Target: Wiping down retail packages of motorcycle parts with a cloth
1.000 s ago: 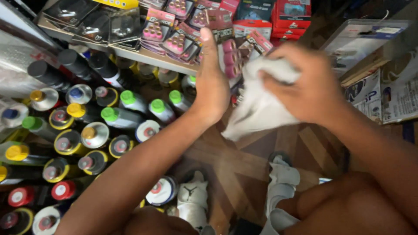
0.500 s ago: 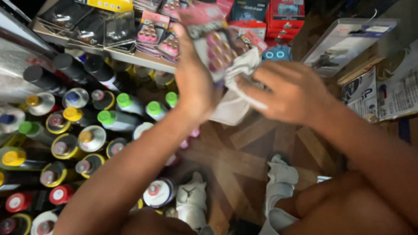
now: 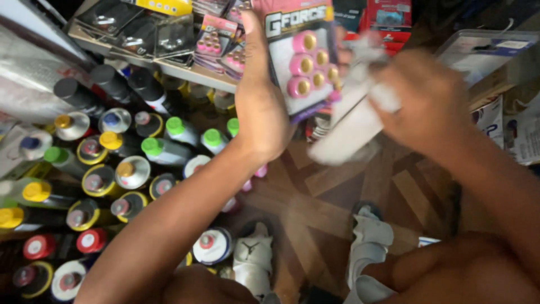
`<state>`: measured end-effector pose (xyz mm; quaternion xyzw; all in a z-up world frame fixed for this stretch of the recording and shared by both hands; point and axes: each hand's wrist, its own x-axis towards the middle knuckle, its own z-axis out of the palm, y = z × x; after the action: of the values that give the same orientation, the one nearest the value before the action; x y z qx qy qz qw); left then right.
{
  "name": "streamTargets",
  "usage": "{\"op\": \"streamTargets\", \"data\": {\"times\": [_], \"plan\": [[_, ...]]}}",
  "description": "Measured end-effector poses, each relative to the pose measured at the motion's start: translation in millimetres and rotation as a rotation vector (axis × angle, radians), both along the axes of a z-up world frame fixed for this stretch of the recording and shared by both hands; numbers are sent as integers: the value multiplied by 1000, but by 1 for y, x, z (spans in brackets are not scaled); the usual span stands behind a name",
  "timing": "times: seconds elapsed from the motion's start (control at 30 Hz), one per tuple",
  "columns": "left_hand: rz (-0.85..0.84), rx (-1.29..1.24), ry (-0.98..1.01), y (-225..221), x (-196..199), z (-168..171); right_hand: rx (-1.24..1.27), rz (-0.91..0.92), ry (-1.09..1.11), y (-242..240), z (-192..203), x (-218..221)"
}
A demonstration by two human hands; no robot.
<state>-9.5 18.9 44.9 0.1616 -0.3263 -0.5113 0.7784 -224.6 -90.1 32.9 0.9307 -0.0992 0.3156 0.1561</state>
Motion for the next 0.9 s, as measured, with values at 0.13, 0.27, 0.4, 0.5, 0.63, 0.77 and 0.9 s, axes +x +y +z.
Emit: {"op": "streamTargets", "data": {"times": [0.13, 0.27, 0.4, 0.5, 0.63, 0.77, 0.9], "plan": [[36, 78, -157, 2, -19, -5, 437, -41, -346, 24, 9, 5], [354, 222, -833, -4, -35, -21, 766, -27, -373, 68, 8, 33], [411, 91, -984, -13, -34, -36, 1101, 177, -319, 65, 8, 43], [398, 42, -1093, -13, -27, -39, 1050, 103, -432, 46, 2, 28], [179, 36, -476, -18, -15, -35, 1209, 214, -702, 29, 0, 19], [-227, 73, -360, -17, -11, -38, 1212, 262, -607, 27, 3, 24], [-278, 255, -6, -18, -18, -38, 827, -17, -359, 13, -2, 13]]}}
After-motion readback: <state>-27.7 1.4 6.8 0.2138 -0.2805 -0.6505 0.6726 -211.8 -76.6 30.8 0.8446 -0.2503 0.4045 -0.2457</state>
